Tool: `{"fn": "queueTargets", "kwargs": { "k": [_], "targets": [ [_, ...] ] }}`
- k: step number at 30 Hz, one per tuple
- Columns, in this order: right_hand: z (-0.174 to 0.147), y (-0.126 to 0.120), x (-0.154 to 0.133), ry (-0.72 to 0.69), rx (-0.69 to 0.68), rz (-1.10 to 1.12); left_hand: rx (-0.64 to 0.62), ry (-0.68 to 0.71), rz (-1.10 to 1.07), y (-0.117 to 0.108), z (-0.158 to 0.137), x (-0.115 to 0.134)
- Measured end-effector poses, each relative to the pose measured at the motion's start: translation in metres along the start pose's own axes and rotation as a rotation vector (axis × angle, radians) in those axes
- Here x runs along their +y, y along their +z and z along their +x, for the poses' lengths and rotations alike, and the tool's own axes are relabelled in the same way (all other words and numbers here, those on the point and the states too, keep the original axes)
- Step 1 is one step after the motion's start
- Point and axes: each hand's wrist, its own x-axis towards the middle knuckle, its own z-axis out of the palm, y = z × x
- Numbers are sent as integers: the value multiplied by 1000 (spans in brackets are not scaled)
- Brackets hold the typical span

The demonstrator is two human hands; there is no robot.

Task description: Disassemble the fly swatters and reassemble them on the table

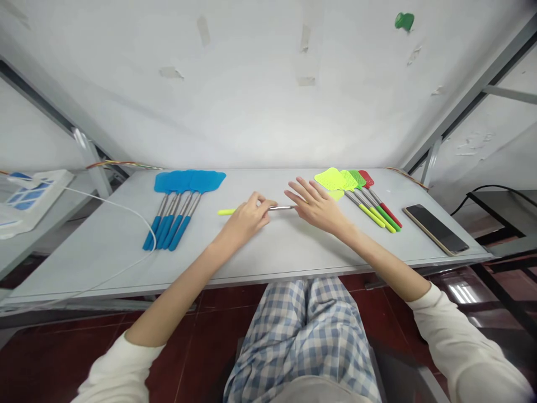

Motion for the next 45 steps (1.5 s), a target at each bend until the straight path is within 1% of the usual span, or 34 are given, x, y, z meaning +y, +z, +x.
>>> {"fn": "queueTargets", "kwargs": {
  "k": [2,6,9,13,15,17,20,22,25,27,29,30,32,35,38,40,42,45],
  "targets": [
    [5,0,7,-15,-43,-30,6,24,3,-3,6,9],
    [2,-4,22,-68,-125,-25,-7,46,14,-2,15,13],
    [1,-7,23,-45,-160,4,-44,79,82,7,23,27],
    [6,-9,22,-10,-201,-12,-120,78,169,23,35,49],
    [7,-8,23,-11,-213,-21,-177,69,175,28,40,52],
    [6,-5,26,-16,-215,-20,-217,58,157,30,43,50],
    [-3,0,39,-9,-216,-11,-247,54,85,28,45,38],
    [-17,1,59,53,-228,-1,-274,41,51,23,42,21],
    [-50,-5,100,273,-247,-19,-327,-13,68,14,27,-16],
    [-74,-13,125,442,-251,-74,-323,-45,70,9,13,-44],
    [-91,-20,138,508,-272,-90,-315,-47,69,5,0,-64],
    [-96,-21,139,512,-272,-90,-312,-42,62,4,-5,-69],
    [-95,-21,134,481,-236,-89,-291,-51,53,0,-10,-71],
    [-77,-15,112,403,-191,-93,-231,-101,25,-6,-6,-55],
    [-54,-12,86,355,-242,-75,-160,-123,0,-11,4,-35],
    [-42,-11,72,385,-267,-70,-106,-128,45,-12,10,-27],
    [-36,-10,64,446,-302,-72,-78,-158,146,-11,14,-24],
    [-39,-7,68,490,-380,-86,-120,-162,268,-7,13,-34]
  ]
}}
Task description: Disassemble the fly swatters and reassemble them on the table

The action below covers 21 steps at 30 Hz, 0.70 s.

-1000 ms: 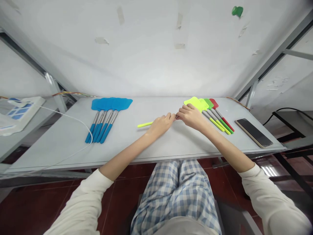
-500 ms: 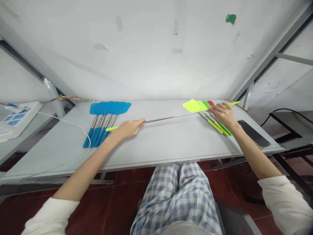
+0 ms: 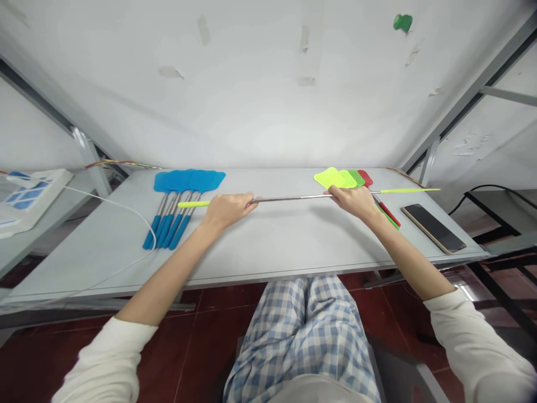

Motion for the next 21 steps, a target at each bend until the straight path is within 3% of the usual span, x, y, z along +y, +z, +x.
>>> {"fn": "queueTargets", "kwargs": {
  "k": [6,10,16,21],
  "targets": [
    [-11,18,60,79,-121,-163,-53,18,79,26,-17,-49],
    [-25,23,78,16,-132,-158,-73,8,88,36,-29,-69],
    [-21,26,77,-192,-36,-27,-59,-100,72,32,-24,-74],
    [-13,21,81,-129,-21,52,-53,-99,26,29,-15,-64]
  ]
}}
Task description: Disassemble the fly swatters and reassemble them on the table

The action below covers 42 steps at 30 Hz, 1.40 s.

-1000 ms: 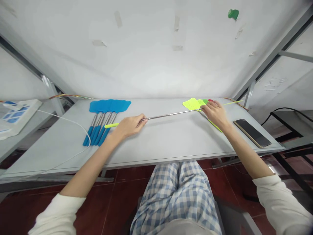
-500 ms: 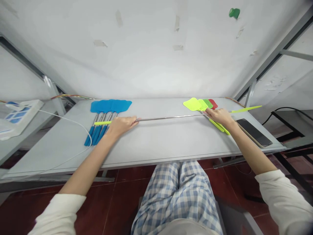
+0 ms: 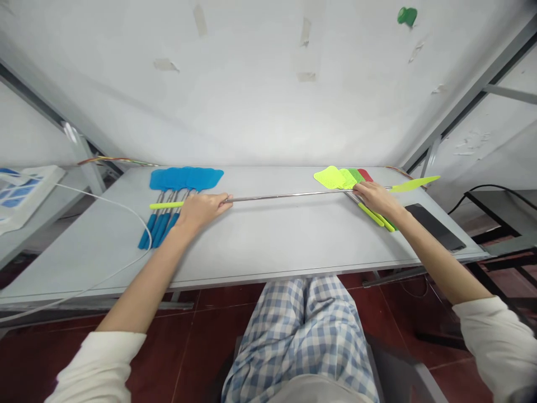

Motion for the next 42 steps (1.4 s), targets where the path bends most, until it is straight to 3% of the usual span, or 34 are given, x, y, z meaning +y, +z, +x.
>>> {"fn": "queueTargets", "kwargs": {
  "k": [3,7,13,16,20,23,25,29,31,33,38,42],
  "targets": [
    [1,-4,-11,-2,33,69,-82,53,32,-2,-2,15],
    [5,-5,-55,-149,34,111,-184,135,54,-7,-5,51],
    [18,-11,-144,-266,75,65,-181,194,-39,-20,2,119],
    [22,-15,-174,-307,52,72,-161,252,-64,-27,7,142],
    [20,-27,-162,-269,160,81,-165,248,-25,-32,10,138],
    [16,-39,-121,-3,384,119,-151,170,28,-36,9,118],
    [15,-44,-91,185,470,269,-135,121,56,-39,7,106],
    [19,-37,-56,298,239,975,-104,99,76,-44,5,93],
    [21,-29,-57,329,168,1272,-104,96,77,-45,6,94],
    [23,-23,-71,375,197,1412,-119,102,65,-44,8,102],
    [29,-22,-124,319,206,1463,-163,179,-35,-44,14,136],
    [31,-27,-133,236,215,1392,-183,200,-79,-45,13,145]
  ]
}}
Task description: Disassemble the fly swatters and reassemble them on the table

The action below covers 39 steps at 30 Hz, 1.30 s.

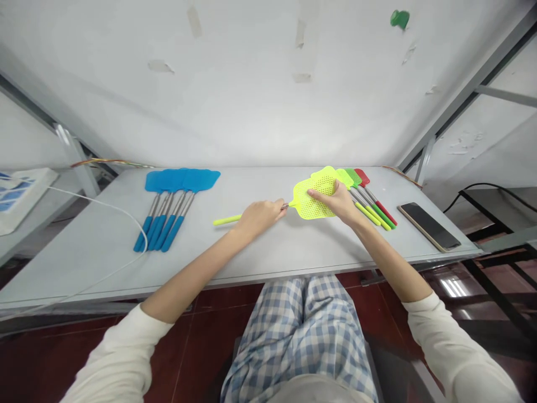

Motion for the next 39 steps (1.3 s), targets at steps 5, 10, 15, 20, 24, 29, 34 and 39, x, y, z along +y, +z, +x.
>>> {"fn": "queueTargets", "kwargs": {
  "k": [5,10,15,20,24,29,34,39],
  "targets": [
    [2,-18,5,-78,43,-307,-13,-19,-61,3,-4,-9],
    [-8,1,1,-540,196,-918,20,-53,-85,1,1,-8],
    [-3,29,3,-802,-108,-1218,57,-39,-98,-10,8,0],
    [16,19,14,-834,-190,-1284,121,45,-73,-8,18,0],
    [23,11,17,-818,-271,-1289,82,65,-1,5,31,1],
    [29,-23,30,-784,-258,-1332,36,86,69,12,37,-26],
    [28,-125,55,-586,-85,-1458,44,-35,178,14,9,-114],
    [20,-141,57,-502,-55,-1426,110,-130,208,9,-9,-135]
  ]
}}
